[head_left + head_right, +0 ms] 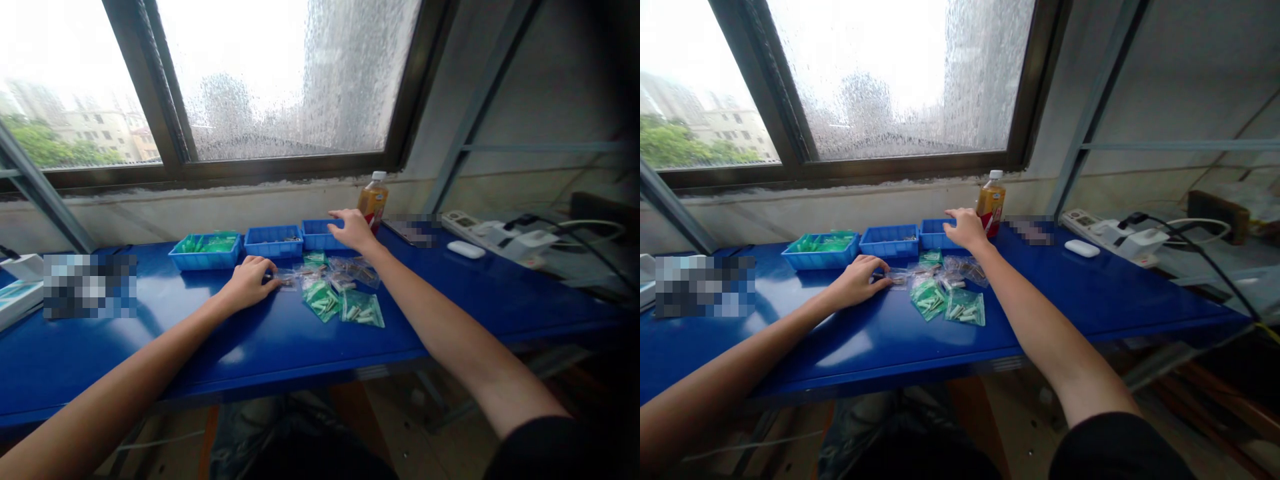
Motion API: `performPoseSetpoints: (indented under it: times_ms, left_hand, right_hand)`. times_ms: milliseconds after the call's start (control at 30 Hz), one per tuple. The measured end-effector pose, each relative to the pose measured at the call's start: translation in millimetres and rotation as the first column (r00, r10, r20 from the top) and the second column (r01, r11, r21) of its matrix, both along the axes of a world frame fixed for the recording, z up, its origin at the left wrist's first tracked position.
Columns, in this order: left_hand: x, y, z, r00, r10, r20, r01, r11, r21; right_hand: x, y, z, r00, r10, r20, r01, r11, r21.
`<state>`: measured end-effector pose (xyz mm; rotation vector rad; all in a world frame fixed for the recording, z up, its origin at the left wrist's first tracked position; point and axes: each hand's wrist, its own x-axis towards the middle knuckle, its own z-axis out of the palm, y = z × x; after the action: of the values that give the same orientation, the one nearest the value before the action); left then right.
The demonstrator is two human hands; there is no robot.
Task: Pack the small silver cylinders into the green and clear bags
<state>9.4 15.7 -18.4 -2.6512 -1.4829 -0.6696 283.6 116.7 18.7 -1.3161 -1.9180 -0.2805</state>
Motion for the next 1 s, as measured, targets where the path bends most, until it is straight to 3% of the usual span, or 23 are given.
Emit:
performPoseSetpoints:
  times_ms: [233,333,433,533,700,900,1000]
  left_hand:
    - [3,-9,24.4,0.962,-0.022,0.271,-0.011,0.993,0.121]
    - [3,-13,29.1,0.924,0.038,0.38,-0.087,0.99,0.113]
    - [2,-13,31.1,0.889,0.056,0.455,-0.12,0.986,0.113]
    - [2,-13,32.1,0.863,0.048,0.502,-0.129,0.984,0.127]
    - [2,-14,32.2,0.876,0.007,0.482,-0.1,0.981,0.168]
    - [3,-16,32.1,0.928,-0.063,0.366,-0.035,0.967,0.254]
    - [3,-17,33.0,0.941,-0.073,0.331,-0.02,0.962,0.271]
  right_hand:
    - [-22,-24,5.3,0.998,0.02,-0.053,-0.023,0.998,-0.064]
    - [-48,-48,5.1,0.981,0.171,-0.088,-0.181,0.976,-0.118]
    - [-77,-74,2.5,0.896,0.4,-0.192,-0.432,0.884,-0.177]
    - [-97,-92,-0.4,0.816,0.467,-0.341,-0.543,0.822,-0.172]
    - [-101,-97,-3.6,0.789,0.474,-0.392,-0.564,0.811,-0.156]
    - [-94,-95,-4.6,0.881,0.471,-0.049,-0.473,0.874,-0.111]
    - [-94,-98,-3.6,0.91,0.413,0.03,-0.409,0.907,-0.099]
